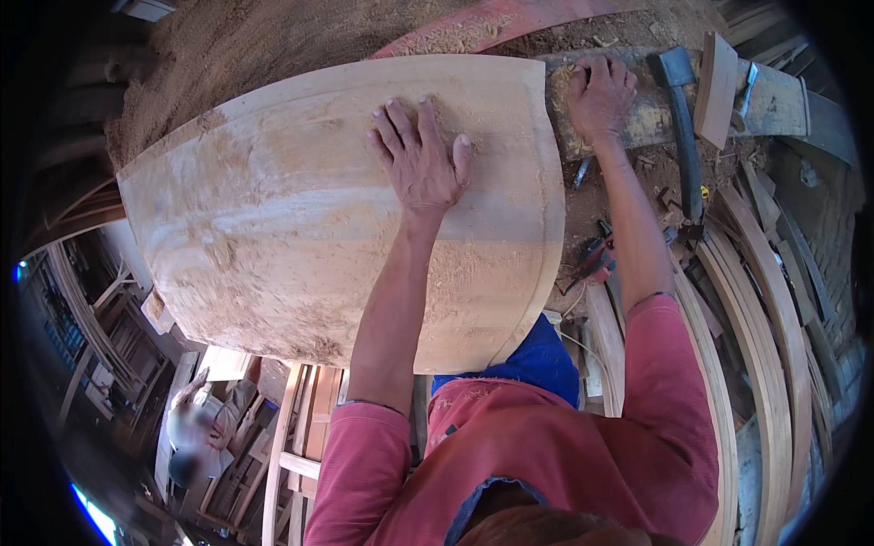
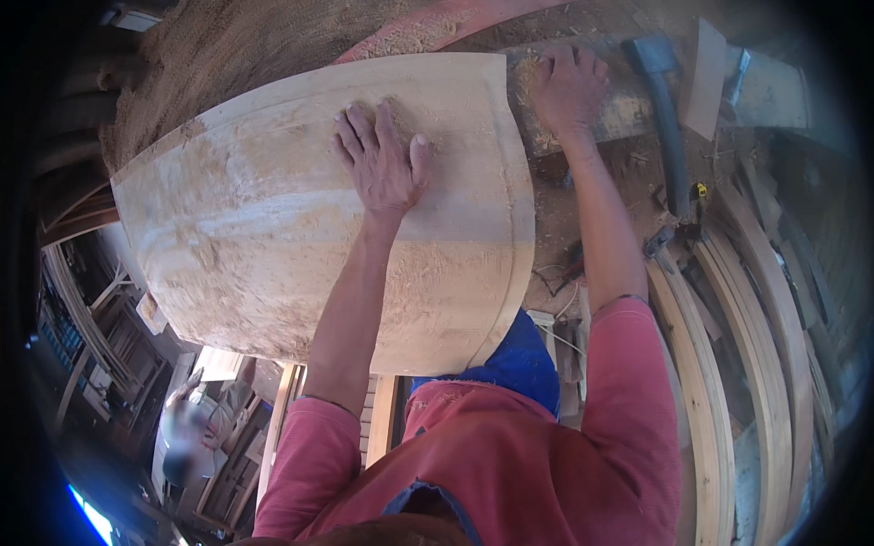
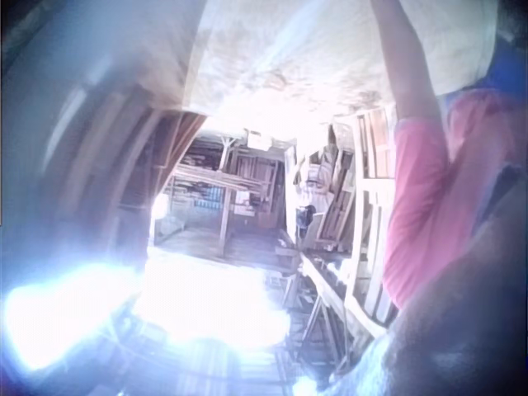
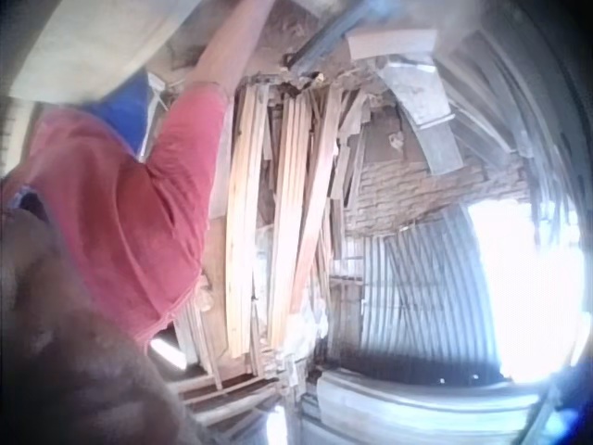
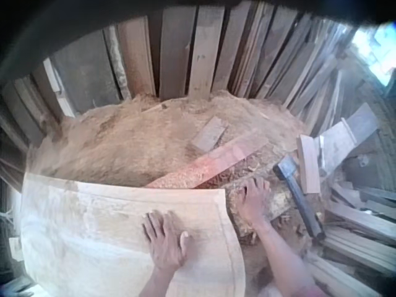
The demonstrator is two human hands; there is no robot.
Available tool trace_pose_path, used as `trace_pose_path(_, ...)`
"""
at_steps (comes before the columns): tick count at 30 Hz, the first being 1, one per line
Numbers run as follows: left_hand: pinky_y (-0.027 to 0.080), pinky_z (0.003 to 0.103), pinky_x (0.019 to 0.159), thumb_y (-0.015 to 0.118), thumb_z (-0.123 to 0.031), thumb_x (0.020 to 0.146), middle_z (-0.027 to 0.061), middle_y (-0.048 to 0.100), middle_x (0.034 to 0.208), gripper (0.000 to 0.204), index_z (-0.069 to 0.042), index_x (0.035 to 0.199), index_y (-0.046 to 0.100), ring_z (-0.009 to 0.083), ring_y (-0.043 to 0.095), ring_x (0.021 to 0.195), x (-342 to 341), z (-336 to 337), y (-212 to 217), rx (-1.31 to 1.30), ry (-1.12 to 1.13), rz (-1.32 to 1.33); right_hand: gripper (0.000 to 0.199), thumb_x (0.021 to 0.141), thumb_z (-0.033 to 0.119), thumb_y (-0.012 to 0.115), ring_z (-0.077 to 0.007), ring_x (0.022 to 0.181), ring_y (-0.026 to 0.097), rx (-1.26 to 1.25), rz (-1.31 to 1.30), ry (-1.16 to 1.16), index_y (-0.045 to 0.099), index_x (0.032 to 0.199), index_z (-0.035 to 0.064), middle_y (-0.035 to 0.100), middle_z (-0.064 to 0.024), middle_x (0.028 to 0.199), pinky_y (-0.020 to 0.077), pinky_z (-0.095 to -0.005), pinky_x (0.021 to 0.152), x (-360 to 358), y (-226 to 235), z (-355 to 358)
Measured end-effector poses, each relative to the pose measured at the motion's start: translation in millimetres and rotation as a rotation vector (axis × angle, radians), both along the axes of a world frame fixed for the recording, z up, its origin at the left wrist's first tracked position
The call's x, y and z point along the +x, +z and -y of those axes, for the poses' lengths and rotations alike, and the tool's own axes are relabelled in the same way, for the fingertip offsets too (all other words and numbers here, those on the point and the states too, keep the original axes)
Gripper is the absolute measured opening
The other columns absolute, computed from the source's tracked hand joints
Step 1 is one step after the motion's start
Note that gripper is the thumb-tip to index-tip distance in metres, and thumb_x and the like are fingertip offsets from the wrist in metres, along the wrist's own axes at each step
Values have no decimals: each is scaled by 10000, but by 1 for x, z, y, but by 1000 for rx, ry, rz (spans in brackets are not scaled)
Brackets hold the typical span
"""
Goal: The person uses a hammer and a small block of wood to shape the curved edge of a large wooden board. They repeatedly tap along the edge, flip the board over, and continue shaping the other side before placing it down.
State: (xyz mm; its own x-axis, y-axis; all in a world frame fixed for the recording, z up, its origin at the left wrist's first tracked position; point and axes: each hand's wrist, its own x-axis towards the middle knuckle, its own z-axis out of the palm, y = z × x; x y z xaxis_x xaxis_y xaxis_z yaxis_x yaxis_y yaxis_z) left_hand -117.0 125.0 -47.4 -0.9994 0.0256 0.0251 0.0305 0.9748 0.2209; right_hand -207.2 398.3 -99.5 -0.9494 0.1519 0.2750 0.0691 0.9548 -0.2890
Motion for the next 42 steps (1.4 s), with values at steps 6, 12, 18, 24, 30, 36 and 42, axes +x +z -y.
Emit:
trace_pose_path(6, 64, 676, 1174, 443, -492, 969, 374, 232, 1550, 745, -21, 1531, 317, 563, 145, 1464, -3, -3, -1, -32, -18, -17, 169, 870, 263, 624, -390, 1090, 554, 18, -47, -16, 676, 1006, 179, 620, -116, 1137, 447, -528, 910, -5, 1, 1)
trace_pose_path(12, 58, 673, 1175, 447, -467, 972, 377, 213, 1555, 739, -19, 1538, 292, 565, 135, 1466, -3, -2, -5, -85, -13, 13, 181, 849, 257, 629, -393, 1097, 540, 1, -55, -24, 667, 1003, 172, 604, -113, 1142, 442, -540, 915, -7, 7, 4)
trace_pose_path(18, 67, 681, 1172, 470, -463, 959, 367, 202, 1567, 741, 8, 1516, 338, 565, 119, 1468, -2, -3, -5, -55, 0, 0, 178, 865, 259, 625, -387, 1105, 529, -46, -16, -15, 659, 1017, 171, 592, -113, 1141, 424, -538, 933, -3, 10, 4)
trace_pose_path(24, 102, 679, 1169, 467, -464, 959, 367, 235, 1555, 729, 12, 1501, 363, 555, 153, 1464, -2, -6, -2, -78, 4, -17, 182, 872, 270, 651, -386, 1083, 517, -50, -37, 6, 646, 1032, 184, 574, -117, 1146, 422, -540, 916, -3, 6, -1)
trace_pose_path(30, 97, 675, 1175, 470, -477, 955, 360, 252, 1552, 726, -6, 1498, 373, 550, 163, 1464, -3, -7, -4, -94, 18, -29, 310, 874, 211, 636, -388, 1155, 515, -245, -128, 126, 666, 1182, 194, 573, -126, 1282, 408, -536, 977, 4, 34, -2)
trace_pose_path(36, 84, 652, 1187, 460, -472, 953, 351, 238, 1560, 738, -29, 1526, 321, 543, 144, 1477, -1, -6, -5, -103, 8, -35, 431, 857, 175, 670, -384, 1208, 480, -278, 46, 437, 638, 1287, 183, 520, -96, 1403, 391, -515, 1026, 78, 55, 33)
trace_pose_path(42, 75, 644, 1192, 456, -457, 950, 345, 233, 1563, 732, -31, 1528, 318, 540, 147, 1475, 1, -7, -5, -94, 22, -29, 284, 890, 163, 663, -368, 1134, 559, -438, 253, 509, 665, 1158, 71, 595, -135, 1310, 437, -474, 993, 174, 73, -1)
